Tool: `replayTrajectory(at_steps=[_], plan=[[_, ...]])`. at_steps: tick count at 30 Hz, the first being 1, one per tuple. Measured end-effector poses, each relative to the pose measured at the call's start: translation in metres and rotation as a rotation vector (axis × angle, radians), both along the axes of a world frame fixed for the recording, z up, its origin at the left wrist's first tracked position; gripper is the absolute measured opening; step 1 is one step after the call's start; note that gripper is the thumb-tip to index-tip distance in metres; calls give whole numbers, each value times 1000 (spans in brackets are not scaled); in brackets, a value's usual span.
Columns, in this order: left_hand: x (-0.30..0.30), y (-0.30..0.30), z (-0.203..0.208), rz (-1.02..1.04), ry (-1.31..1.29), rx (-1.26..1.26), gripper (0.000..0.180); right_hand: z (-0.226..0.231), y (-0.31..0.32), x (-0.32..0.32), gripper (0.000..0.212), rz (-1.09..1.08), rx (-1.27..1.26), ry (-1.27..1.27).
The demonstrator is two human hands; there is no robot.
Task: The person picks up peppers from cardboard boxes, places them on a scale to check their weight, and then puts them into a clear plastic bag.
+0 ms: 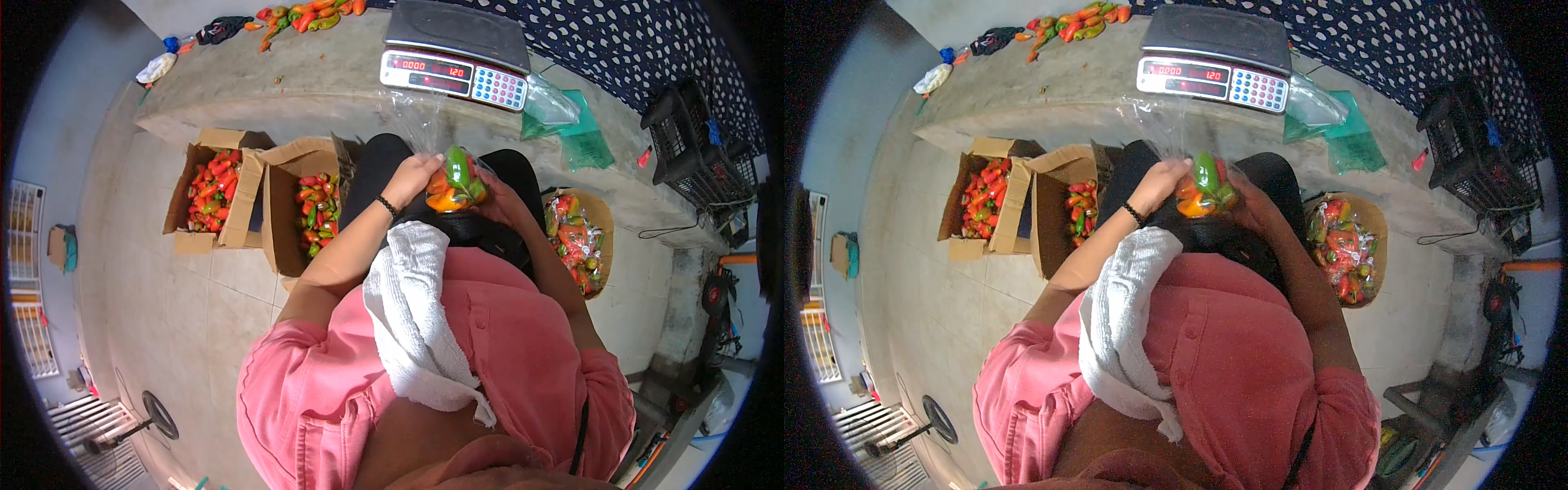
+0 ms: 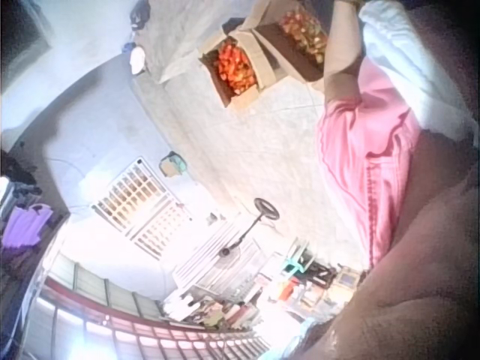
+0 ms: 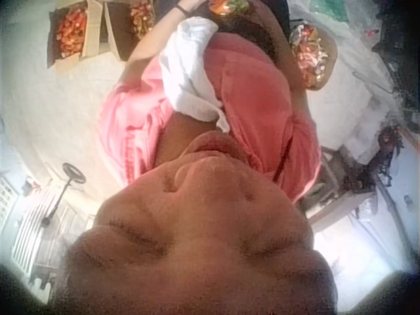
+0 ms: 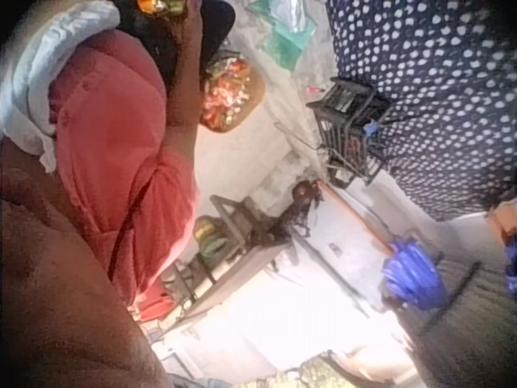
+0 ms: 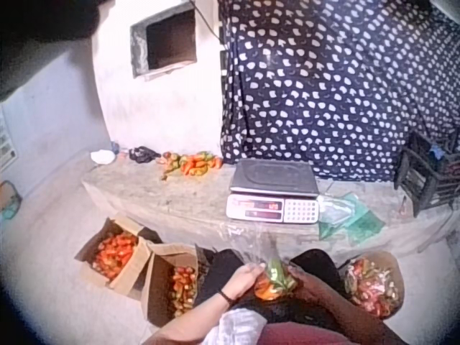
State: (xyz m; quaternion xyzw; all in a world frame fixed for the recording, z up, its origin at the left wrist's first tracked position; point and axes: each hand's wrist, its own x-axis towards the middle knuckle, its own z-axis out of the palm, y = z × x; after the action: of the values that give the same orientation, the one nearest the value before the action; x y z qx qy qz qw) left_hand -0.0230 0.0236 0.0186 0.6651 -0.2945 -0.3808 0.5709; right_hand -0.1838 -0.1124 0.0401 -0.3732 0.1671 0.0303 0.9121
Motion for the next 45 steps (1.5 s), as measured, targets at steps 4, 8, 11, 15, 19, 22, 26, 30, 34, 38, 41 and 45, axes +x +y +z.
replayTrajectory(at_steps=[4, 8, 11, 15, 19, 22, 26, 30, 34, 38, 41, 45], plan=[[-2, 1, 5, 2, 18, -38, 37, 1, 1, 1, 55, 22, 17, -24], [-3, 3, 10, -2, 21, -24, 38, 5, 3, 0, 56, 9, 22, -33], [-3, 3, 10, -2, 6, -3, 38, 3, 2, 1, 56, 6, 20, -13], [-6, 4, 20, 1, 40, -7, 39, 1, 0, -1, 53, -17, 40, 29], [-3, 4, 13, 2, 25, 1, 39, -9, -1, 1, 51, -27, 71, 11], [-2, 3, 10, -7, 31, 3, 38, -8, 0, 2, 50, -44, 87, 24], [-1, 1, 3, -2, 87, -31, 36, -4, 1, 2, 49, -6, 47, -27], [-2, 2, 4, 4, 97, -47, 36, -2, 3, 2, 49, -41, 59, 3], [1, 3, 7, -24, 75, 8, 34, -5, 1, 1, 48, -43, 135, -23], [2, 3, 2, -16, 11, 24, 36, -11, 0, 2, 48, -70, 131, -10], [1, 1, -2, 12, -29, -19, 38, -12, -1, 2, 48, -76, 106, 14], [3, 4, 8, -34, -69, 47, 37, 1, 2, 0, 49, -43, 94, 27]])
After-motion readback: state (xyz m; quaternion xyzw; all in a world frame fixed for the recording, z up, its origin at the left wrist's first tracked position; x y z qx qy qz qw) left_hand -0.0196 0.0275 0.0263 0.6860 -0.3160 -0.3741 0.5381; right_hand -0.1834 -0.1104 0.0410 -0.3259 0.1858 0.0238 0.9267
